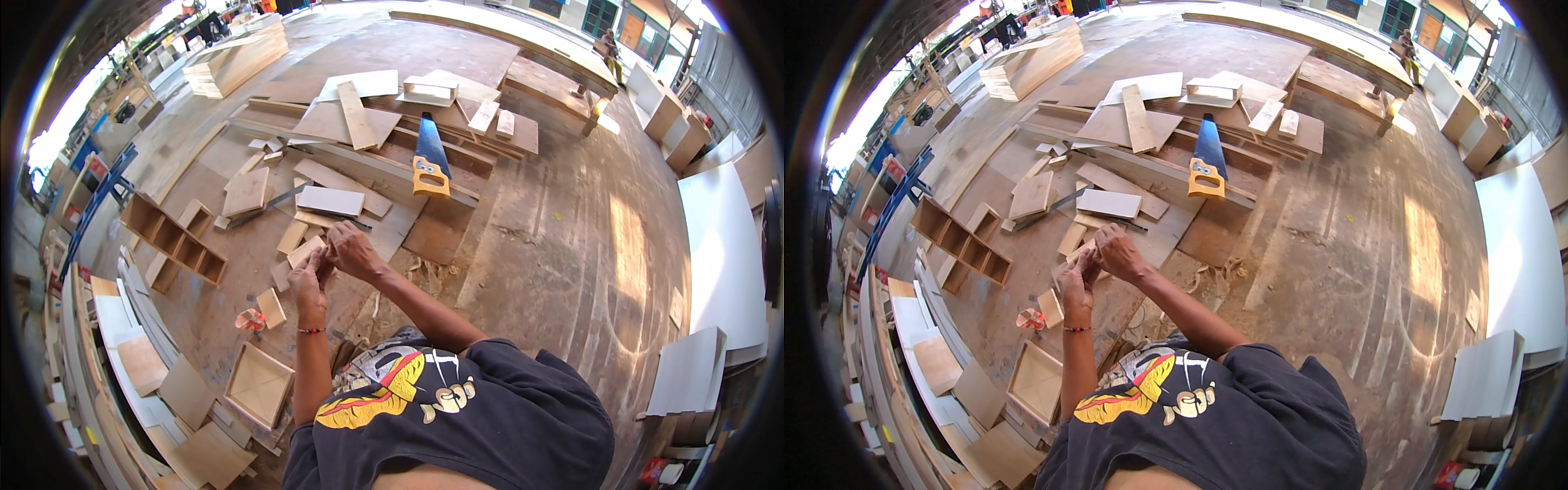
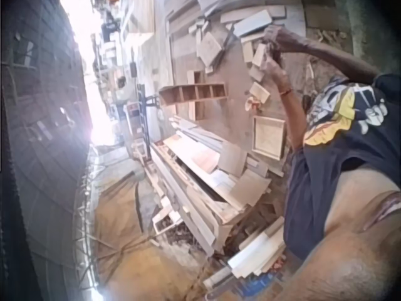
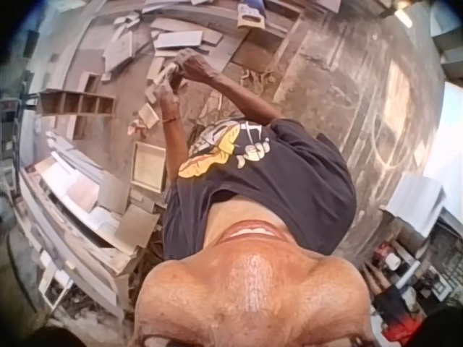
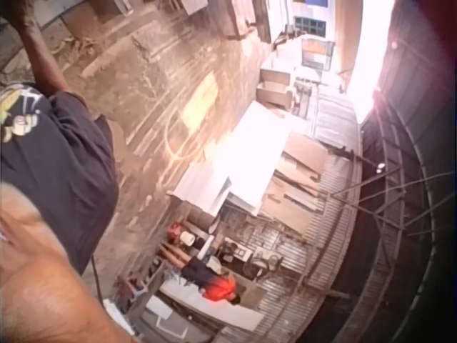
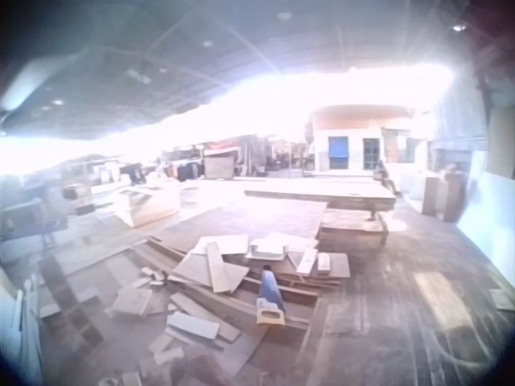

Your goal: The person assembles a small wooden shelf by fitting wooden panels together, applying glue, and checking the alignment of the pieces on a workbench.

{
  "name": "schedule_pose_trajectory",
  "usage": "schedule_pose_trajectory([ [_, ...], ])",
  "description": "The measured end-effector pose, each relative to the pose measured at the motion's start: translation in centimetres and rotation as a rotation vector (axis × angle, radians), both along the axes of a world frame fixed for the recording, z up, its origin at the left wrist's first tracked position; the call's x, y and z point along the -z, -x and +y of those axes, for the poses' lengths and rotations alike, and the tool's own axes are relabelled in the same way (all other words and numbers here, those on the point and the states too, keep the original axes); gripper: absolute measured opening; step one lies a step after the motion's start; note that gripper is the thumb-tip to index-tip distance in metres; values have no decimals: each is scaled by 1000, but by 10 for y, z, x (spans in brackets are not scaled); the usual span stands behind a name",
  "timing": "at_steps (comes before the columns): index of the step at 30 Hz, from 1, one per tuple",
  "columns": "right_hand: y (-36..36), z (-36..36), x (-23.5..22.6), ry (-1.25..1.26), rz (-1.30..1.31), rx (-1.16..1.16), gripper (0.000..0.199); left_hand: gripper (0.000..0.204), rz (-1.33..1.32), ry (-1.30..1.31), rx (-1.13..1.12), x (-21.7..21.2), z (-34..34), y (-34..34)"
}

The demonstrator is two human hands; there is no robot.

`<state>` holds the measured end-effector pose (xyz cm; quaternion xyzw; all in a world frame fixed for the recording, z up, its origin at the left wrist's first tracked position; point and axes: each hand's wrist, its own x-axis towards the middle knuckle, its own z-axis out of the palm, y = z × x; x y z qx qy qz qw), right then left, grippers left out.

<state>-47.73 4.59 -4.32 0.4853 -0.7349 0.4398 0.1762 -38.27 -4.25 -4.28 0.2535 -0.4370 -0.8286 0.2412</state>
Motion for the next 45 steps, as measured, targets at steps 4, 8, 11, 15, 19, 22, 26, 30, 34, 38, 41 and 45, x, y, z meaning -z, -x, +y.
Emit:
schedule_pose_trajectory([
  [4, 9, 0, 2, 8, -74, 9, 15, 22, -10, -49, -36, -5, -4, -9],
  [8, -1, -5, -10, 69, -25, -10, 13, 22, 68, -131, -18, -6, -11, -9],
  [11, 7, -6, -3, 47, -124, -11, 7, 22, 103, -184, -9, -11, -10, -8],
  [15, 1, -2, -21, 40, -330, -132, 18, 24, 131, -248, 15, -14, -16, -13],
  [19, -6, -6, -30, 88, -358, -182, 14, 24, 184, -306, 11, -14, -18, -16],
  [22, -7, -12, -27, 115, -304, -224, 15, 23, 196, -325, -19, -16, -18, -17],
  [26, -10, -17, -28, 103, -107, -245, 14, 22, 192, -293, -62, -9, -24, -18],
  [30, -14, -22, -28, 22, 16, -217, 11, 22, 117, -143, -109, -11, -25, -22],
  [34, -18, -34, -18, -18, 39, -220, 9, 21, -8, 33, -195, -19, -24, -24],
  [38, -23, -42, -12, -74, -35, -254, 10, 20, -111, 241, -198, -16, -30, -30],
  [41, -27, -48, -4, -81, -101, -253, 9, 20, -140, 298, -199, -10, -33, -34],
  [45, -28, -55, -2, -27, -205, -291, 8, 21, -132, 289, -202, -4, -37, -40],
])
